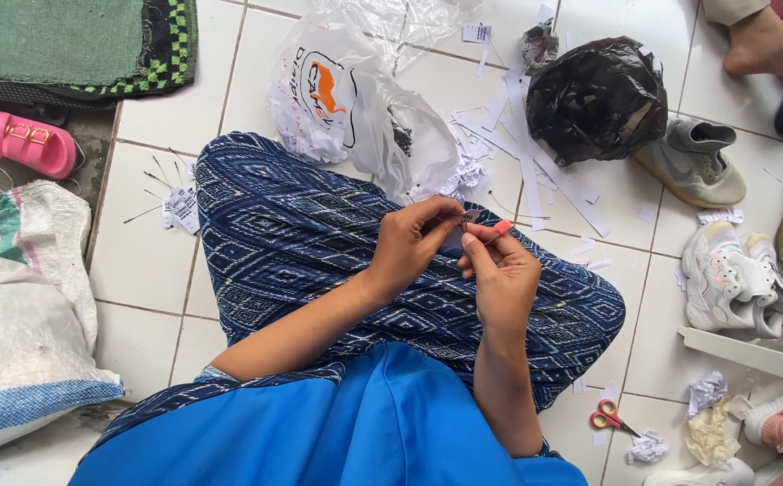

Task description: The person is sitting on the floor, picking up small paper tags and attaching them to small items, likely for labeling or pricing.

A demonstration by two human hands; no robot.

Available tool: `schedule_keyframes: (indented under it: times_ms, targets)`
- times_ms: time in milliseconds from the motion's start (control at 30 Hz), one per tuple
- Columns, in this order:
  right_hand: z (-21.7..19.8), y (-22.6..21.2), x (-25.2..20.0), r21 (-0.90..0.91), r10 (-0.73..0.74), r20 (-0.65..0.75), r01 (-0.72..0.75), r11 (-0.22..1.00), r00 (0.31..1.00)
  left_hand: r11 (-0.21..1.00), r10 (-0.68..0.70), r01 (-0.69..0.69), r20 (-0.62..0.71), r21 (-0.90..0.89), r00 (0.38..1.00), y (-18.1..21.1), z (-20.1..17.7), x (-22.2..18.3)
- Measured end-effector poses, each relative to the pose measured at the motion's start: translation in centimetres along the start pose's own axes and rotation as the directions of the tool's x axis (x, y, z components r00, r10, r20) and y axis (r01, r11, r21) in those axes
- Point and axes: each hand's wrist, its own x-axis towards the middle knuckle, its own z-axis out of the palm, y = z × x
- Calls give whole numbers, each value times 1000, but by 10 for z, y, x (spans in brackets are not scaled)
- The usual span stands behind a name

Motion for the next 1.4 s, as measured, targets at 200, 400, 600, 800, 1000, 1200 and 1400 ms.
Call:
schedule_keyframes:
  times_ms: [200,400,600,800,1000,1200,1400]
  targets:
    - [0,10,5,77,18,-17,-17,997,1000,998,64,-63,-8,28,998,-3,1,-5]
    - [2,3,8,88,32,-4,-31,996,999,996,68,-69,14,48,998,-1,-2,-4]
    - [3,2,10,138,54,3,-54,989,999,1000,21,-21,-5,14,1000,2,0,-6]
    - [-6,5,9,171,73,46,-80,982,996,1000,-10,10,-1,-18,1000,9,1,-5]
    - [-12,-4,2,120,55,74,-64,991,996,999,-33,33,-2,-38,999,13,2,-5]
    - [-19,-14,-3,95,56,108,-67,993,993,994,-77,75,-18,-79,997,12,9,-7]
    - [-19,-30,-10,104,64,109,-75,992,992,985,-104,97,-45,-141,994,17,0,-2]
